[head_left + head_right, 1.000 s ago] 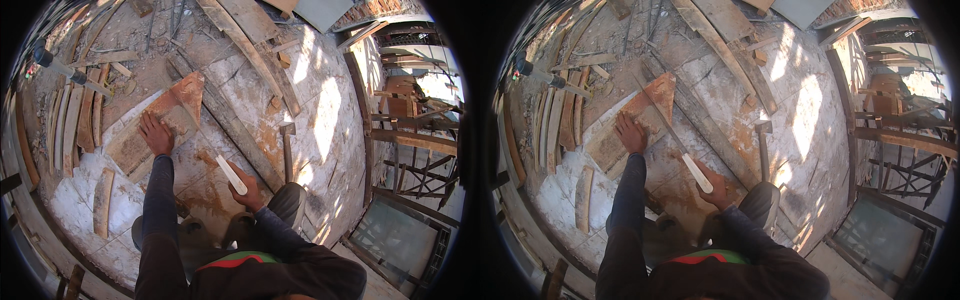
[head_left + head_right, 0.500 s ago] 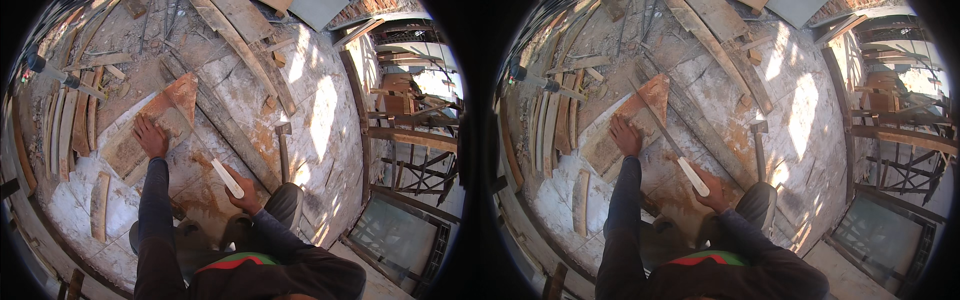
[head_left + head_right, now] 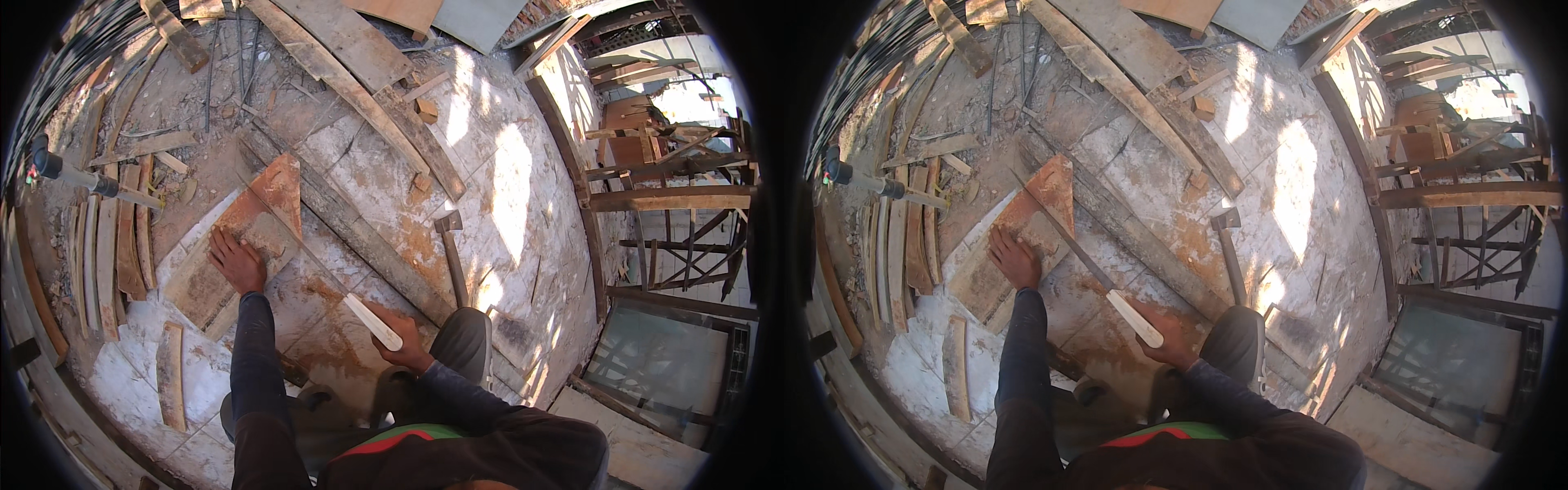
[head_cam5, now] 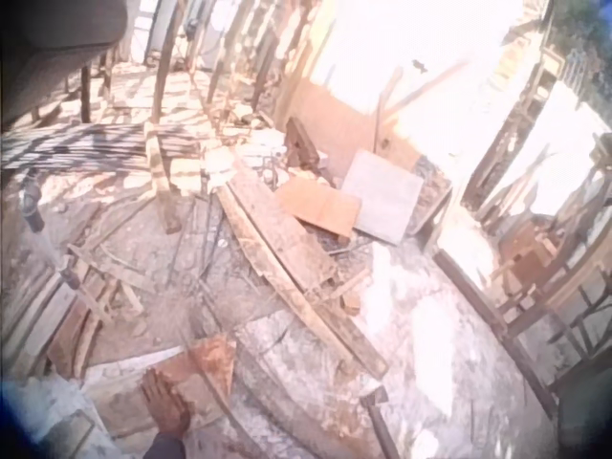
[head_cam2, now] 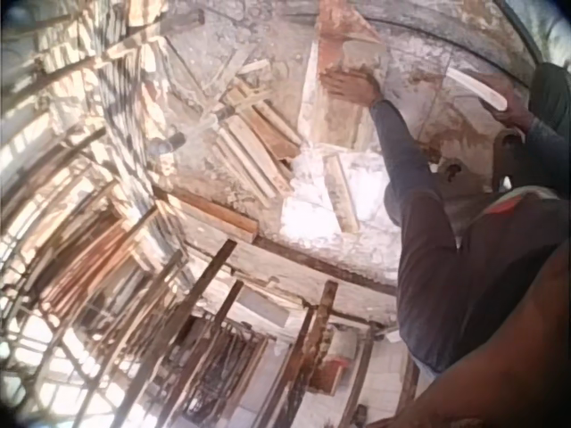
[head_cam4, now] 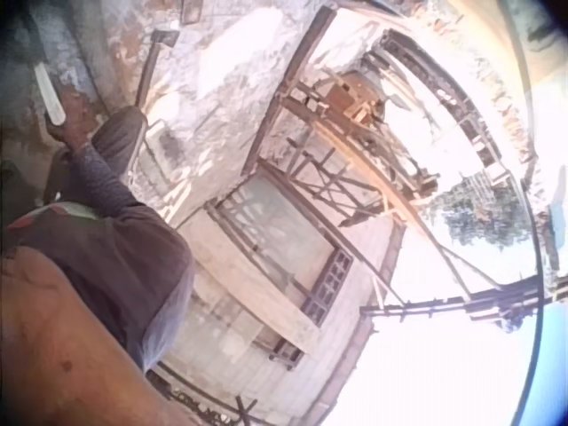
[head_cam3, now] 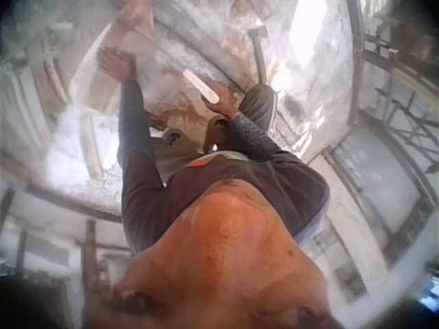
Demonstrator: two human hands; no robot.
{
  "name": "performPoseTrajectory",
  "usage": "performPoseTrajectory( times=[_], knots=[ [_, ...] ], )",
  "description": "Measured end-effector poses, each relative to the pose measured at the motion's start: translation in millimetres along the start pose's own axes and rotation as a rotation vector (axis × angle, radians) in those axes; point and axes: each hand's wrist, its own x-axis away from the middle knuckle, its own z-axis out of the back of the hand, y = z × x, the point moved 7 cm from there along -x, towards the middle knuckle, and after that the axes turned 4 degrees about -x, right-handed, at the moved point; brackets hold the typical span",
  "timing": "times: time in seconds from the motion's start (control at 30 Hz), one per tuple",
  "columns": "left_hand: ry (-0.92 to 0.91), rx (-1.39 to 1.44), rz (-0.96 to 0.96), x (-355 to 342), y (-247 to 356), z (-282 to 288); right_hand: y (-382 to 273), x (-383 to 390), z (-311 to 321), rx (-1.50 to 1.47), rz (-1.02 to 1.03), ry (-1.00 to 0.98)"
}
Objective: The person sits on the floor and uses a hand saw to cut a piece of wood. After cutting, the person uses a hammer to break the wood into smaller pieces.
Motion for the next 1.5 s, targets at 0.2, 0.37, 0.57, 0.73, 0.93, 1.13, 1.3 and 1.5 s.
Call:
performPoseTrajectory(
  times=[0.2, 0.37, 0.57, 0.73, 0.93, 1.13, 1.3, 1.5],
  knots=[
    [-0.015, 0.006, 0.009, -2, 4, 1, -2, -15, -6, -0.009, 0.064, 0.046],
    [0.007, -0.003, -0.046, 5, 6, -2, 10, -123, -56, -0.115, 0.077, 0.053],
    [0.027, -0.002, -0.007, 8, -1, 1, -8, 36, 12, -0.027, -0.093, -0.026],
    [-0.023, -0.002, 0.002, 3, 3, -1, 1, -58, -24, -0.051, 0.003, 0.036],
    [-0.050, 0.007, -0.011, 3, -1, -6, 7, -83, -33, -0.089, 0.041, 0.071],
    [-0.039, 0.025, 0.014, 3, -8, -7, -15, 12, 8, 0.040, 0.078, 0.034],
    [-0.016, 0.021, -0.016, 6, 7, -5, 4, -130, -56, -0.137, 0.112, 0.062],
    [-0.034, 0.018, 0.018, 2, -5, -5, 20, 10, -1, 0.000, -0.023, 0.023]
  ],
)
